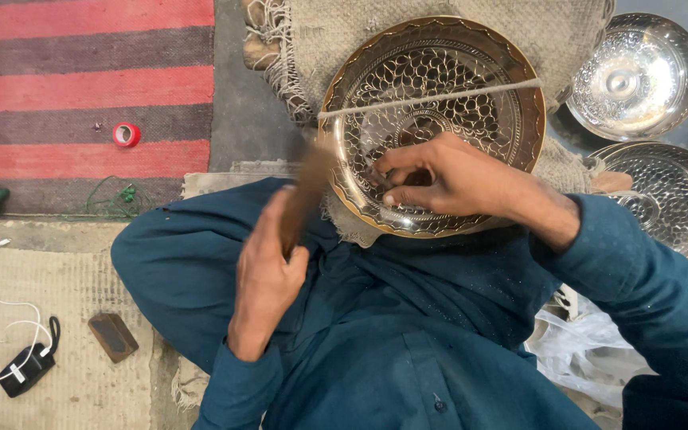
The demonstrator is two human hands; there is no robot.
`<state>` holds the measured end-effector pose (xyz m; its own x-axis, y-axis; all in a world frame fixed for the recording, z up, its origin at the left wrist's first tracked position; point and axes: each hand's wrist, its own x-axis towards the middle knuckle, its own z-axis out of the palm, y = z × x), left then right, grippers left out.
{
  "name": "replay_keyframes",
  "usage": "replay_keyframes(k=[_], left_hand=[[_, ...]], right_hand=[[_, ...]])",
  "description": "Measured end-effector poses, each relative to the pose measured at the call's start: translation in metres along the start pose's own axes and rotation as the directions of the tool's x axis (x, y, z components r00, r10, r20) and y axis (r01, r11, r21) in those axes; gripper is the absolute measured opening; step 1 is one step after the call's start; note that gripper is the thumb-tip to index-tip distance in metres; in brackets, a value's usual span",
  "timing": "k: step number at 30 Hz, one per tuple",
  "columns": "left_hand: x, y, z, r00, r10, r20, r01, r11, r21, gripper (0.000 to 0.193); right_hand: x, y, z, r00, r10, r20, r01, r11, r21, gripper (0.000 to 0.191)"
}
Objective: The person sits cross-legged on the floor with a decorative brass tray resting on a cloth pad on their lap. They hold a wooden mallet in one hand and a small punch in the other, repeatedly striking the punch against the tray's surface to emboss and refine an ornate pattern, repositioning the punch across the design.
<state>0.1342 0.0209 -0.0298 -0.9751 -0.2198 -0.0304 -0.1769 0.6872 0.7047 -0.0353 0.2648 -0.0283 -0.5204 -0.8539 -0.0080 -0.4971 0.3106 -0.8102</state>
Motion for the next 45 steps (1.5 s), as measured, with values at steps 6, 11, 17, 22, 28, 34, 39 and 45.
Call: replay_keyframes(k=[6,11,17,22,28,34,39,45], left_hand=[[-0.002,-0.007,0.000,0.991,0.119,-0.060,-0.118,0.993,0.008,0.072],[0.000,-0.009,0.004,0.999,0.033,-0.039,-0.038,0.988,-0.149,0.070],[0.001,-0.009,0.002,0.979,0.186,-0.081,-0.185,0.983,0.017,0.074],[0.002,-0.007,0.000,0.972,0.233,-0.039,-0.222,0.956,0.193,0.076],[0.003,-0.008,0.002,0.984,0.175,-0.014,-0.167,0.957,0.236,0.072],[0.004,-0.008,0.000,0.976,0.217,-0.017,-0.205,0.943,0.262,0.072],[0.006,-0.007,0.000,0.983,0.170,-0.066,-0.169,0.985,0.023,0.071],[0.008,-0.009,0.001,0.995,0.101,-0.020,-0.102,0.993,-0.065,0.072]], right_hand=[[-0.001,0.006,0.002,0.995,-0.094,-0.020,0.093,0.995,-0.035,0.036],[0.001,0.010,0.004,0.986,0.128,0.107,-0.122,0.991,-0.059,0.032],[0.000,0.009,0.003,0.997,0.043,0.060,-0.040,0.998,-0.039,0.034],[0.000,0.005,0.001,0.999,-0.008,0.031,0.008,1.000,-0.015,0.037],[0.001,0.001,-0.001,0.989,0.118,0.094,-0.116,0.993,-0.025,0.036],[-0.001,0.000,-0.003,0.998,-0.052,0.037,0.051,0.998,0.024,0.038],[0.002,0.000,-0.003,0.996,0.036,0.083,-0.038,0.999,0.013,0.042],[0.003,-0.004,-0.005,0.997,-0.031,0.064,0.029,0.999,0.028,0.039]])
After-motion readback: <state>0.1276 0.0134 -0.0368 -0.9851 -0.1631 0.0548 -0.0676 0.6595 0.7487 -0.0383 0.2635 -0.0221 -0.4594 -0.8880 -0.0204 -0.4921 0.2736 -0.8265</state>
